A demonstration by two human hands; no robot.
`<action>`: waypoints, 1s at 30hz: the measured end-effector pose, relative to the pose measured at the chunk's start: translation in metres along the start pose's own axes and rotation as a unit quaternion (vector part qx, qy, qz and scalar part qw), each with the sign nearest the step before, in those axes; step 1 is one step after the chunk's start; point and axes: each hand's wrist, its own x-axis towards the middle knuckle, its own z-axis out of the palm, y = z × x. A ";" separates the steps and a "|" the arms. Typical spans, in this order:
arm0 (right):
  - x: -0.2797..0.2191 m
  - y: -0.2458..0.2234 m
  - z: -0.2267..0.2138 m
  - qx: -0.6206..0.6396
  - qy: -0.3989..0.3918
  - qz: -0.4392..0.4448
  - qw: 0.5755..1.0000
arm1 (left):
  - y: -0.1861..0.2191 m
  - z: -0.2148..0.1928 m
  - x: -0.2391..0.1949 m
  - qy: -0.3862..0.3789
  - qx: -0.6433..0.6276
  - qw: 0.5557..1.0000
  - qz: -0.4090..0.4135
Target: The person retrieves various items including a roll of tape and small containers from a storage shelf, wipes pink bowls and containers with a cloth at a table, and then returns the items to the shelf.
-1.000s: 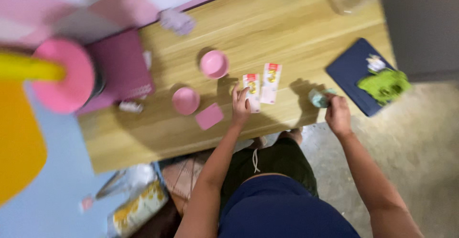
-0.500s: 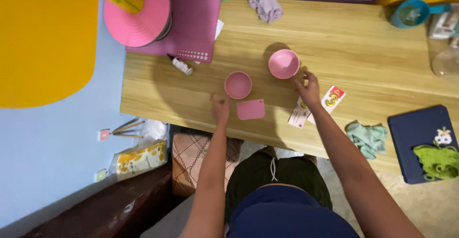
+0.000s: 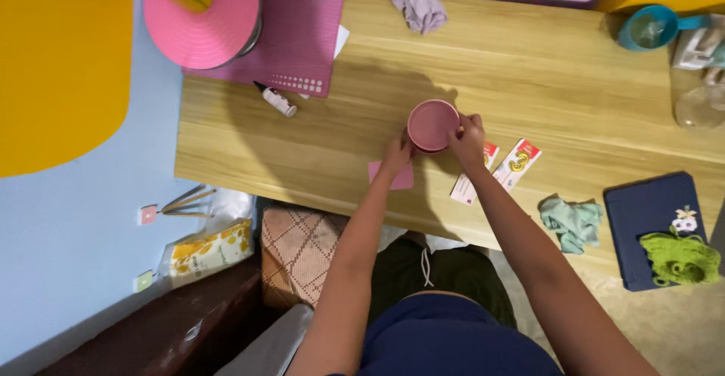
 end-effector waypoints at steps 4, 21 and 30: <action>-0.012 0.003 -0.018 -0.028 0.016 0.019 0.999 | 0.006 -0.002 -0.013 -0.043 -0.060 0.993 -0.096; 0.047 0.087 -0.072 0.239 0.115 0.220 0.939 | -0.016 -0.039 -0.080 -0.049 0.374 0.926 -0.031; 0.016 0.119 -0.163 0.476 0.162 0.220 0.836 | -0.014 0.071 -0.069 0.022 0.035 0.999 -0.017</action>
